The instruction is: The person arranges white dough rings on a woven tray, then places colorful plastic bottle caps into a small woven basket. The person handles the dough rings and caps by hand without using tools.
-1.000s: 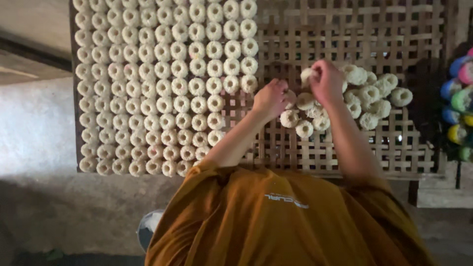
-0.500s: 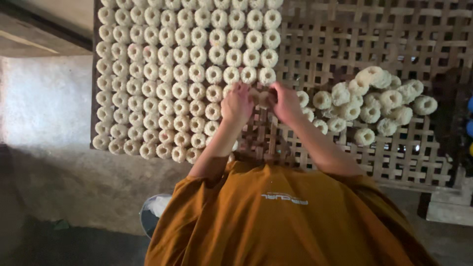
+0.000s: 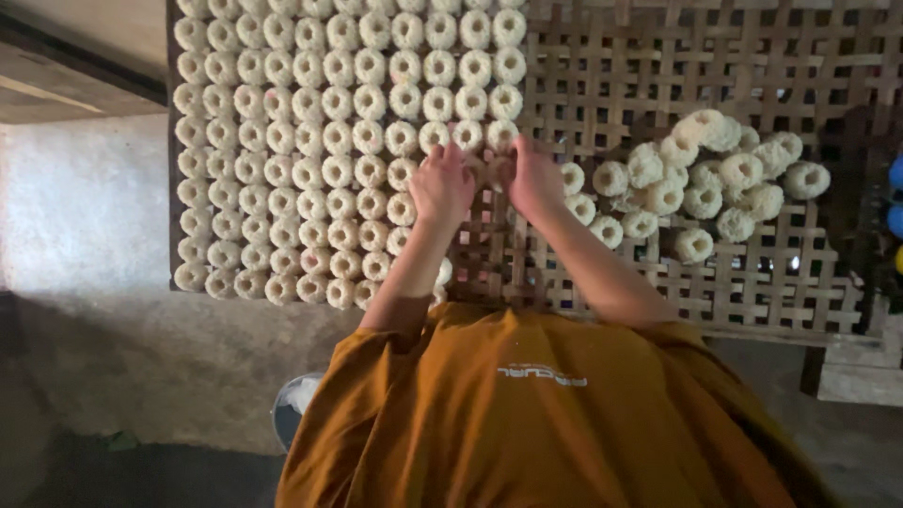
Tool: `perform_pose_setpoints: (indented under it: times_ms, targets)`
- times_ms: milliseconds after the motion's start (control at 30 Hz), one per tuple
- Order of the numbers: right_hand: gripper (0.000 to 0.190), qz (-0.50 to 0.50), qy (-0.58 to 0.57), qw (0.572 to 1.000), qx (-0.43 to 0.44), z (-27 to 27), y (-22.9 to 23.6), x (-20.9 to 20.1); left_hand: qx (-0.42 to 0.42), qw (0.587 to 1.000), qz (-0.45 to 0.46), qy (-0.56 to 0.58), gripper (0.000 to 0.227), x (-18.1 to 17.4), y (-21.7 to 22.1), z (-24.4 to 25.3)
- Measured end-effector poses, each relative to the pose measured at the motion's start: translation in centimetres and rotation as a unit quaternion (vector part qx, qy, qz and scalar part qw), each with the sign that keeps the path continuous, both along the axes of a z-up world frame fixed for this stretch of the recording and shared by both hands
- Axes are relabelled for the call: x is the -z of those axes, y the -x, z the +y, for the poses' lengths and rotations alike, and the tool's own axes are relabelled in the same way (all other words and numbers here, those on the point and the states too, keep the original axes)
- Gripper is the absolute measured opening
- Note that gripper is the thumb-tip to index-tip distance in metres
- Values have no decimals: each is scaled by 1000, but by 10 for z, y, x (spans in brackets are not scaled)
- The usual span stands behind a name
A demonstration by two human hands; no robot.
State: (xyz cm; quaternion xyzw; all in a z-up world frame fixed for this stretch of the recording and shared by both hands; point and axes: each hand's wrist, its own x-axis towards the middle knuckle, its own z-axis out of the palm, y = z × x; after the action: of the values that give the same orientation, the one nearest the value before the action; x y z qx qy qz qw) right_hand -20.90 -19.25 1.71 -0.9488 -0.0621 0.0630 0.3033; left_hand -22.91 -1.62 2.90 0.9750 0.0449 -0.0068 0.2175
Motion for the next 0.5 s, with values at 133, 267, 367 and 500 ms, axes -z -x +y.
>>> perform_pose_setpoints:
  times_ms: [133,267,367,500]
  targets:
    - [26,55,16,998,6,-15,0,-6,-8,999,-31,33,31,-29,6,0]
    - [25,-37,31,996,-75,-72,-9,-22,12,991,74,110,26,-44,20,-24]
    - [31,-74,100,977,-173,-100,-6,-28,113,962,235,84,26,-30,33,-71]
    - [22,-37,92,990,-104,-104,9,-37,185,979,80,-14,27,6,44,-115]
